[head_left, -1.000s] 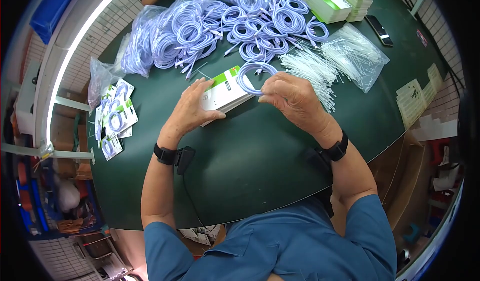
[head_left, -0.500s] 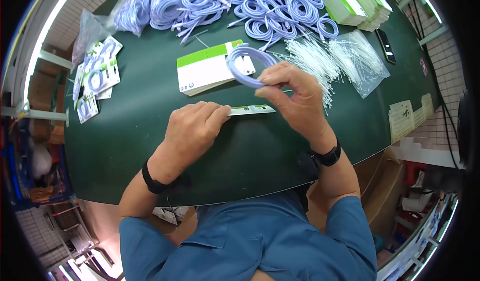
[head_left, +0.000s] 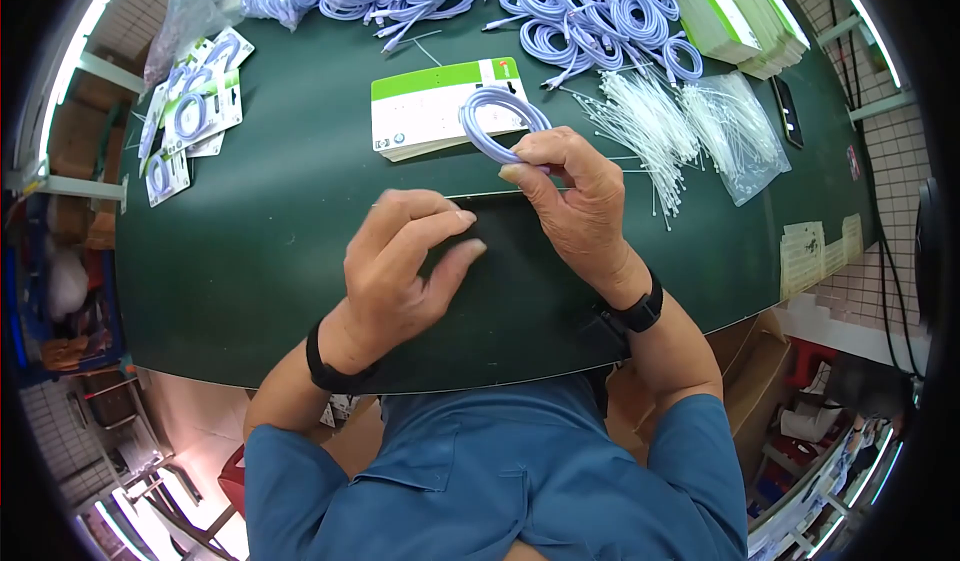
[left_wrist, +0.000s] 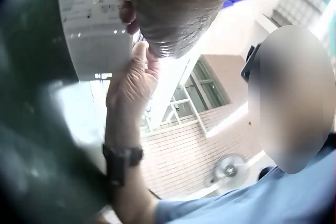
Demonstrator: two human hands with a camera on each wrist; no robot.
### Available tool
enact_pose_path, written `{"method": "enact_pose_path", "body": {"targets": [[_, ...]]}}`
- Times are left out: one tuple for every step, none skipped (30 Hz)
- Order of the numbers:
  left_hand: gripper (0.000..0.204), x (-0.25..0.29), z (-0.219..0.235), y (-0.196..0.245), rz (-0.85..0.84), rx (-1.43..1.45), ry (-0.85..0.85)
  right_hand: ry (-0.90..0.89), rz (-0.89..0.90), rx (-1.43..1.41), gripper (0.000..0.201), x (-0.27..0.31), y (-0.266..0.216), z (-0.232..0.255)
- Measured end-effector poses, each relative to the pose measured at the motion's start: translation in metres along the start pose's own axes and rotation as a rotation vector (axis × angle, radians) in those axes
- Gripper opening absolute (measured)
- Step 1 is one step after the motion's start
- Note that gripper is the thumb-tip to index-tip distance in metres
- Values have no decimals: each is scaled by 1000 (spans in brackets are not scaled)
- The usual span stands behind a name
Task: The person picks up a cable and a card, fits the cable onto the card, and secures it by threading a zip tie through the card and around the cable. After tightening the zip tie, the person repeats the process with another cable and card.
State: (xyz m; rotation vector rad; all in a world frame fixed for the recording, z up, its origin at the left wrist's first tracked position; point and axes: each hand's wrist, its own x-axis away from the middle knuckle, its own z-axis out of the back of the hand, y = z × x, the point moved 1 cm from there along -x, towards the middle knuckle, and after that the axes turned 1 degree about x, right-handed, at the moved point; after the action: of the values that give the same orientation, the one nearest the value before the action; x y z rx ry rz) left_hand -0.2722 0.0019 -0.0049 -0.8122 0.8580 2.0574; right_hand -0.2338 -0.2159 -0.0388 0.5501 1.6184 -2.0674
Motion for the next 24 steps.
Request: {"method": "enact_pose_path", "body": {"targets": [[30, 9, 0, 8, 311, 286, -29, 2, 14, -2, 21, 0, 0, 0], [31, 20, -1, 15, 625, 571, -57, 3, 9, -5, 21, 0, 1, 1], [33, 28, -4, 18, 942, 855, -82, -7, 61, 10, 23, 1, 1, 1], [33, 32, -3, 17, 946, 853, -82, -19, 116, 24, 24, 0, 2, 1], [34, 37, -3, 14, 1129, 1066, -57, -30, 171, 37, 26, 0, 1, 0], [36, 40, -2, 12, 1311, 1282, -29, -32, 170, 34, 26, 2, 1, -1], [39, 44, -2, 12, 1488, 1499, 4, -61, 196, 33, 27, 3, -1, -2], [39, 44, -1, 11, 1488, 1497, 6, -88, 221, 33, 27, 5, -3, -3], [38, 39, 1, 10, 1541, 1536, 41, -115, 246, 34, 28, 7, -5, -4], [37, 35, 2, 11, 1594, 1574, 78, -116, 245, 33, 28, 8, -6, -4], [36, 34, 2, 12, 1647, 1613, 116, -144, 255, 27, 28, 9, -8, -4], [36, 37, 1, 12, 1645, 1614, 123, -175, 268, 21, 27, 9, -11, -4], [34, 41, -1, 11, 1614, 1619, 124, -204, 281, 16, 26, 8, -13, -4], [32, 46, -4, 10, 1583, 1623, 126, -207, 284, 15, 26, 5, -16, -1], [30, 48, -6, 10, 1552, 1627, 129, -244, 225, -8, 26, 1, -19, 3], [30, 45, -6, 11, 1551, 1628, 134, -281, 165, -32, 27, -3, -22, 7], [29, 39, -5, 12, 1516, 1575, 129, -317, 102, -56, 27, -6, -25, 9], [28, 33, -5, 13, 1481, 1522, 121, -318, 100, -57, 27, -9, -29, 10], [27, 29, -6, 13, 1445, 1471, 109, -318, 149, 4, 27, -14, -34, 12], [27, 27, -9, 11, 1445, 1474, 103, -316, 199, 68, 28, -18, -37, 14], [27, 25, -12, 9, 1400, 1451, 76, -313, 247, 133, 28, -20, -38, 16], [27, 22, -15, 6, 1354, 1429, 49, -307, 244, 139, 28, -20, -37, 17], [28, 19, -18, 4, 1307, 1407, 21, -324, 254, 178, 28, -20, -37, 17], [28, 17, -21, 1, 1305, 1411, 10, -340, 264, 218, 28, -21, -37, 17]]}}
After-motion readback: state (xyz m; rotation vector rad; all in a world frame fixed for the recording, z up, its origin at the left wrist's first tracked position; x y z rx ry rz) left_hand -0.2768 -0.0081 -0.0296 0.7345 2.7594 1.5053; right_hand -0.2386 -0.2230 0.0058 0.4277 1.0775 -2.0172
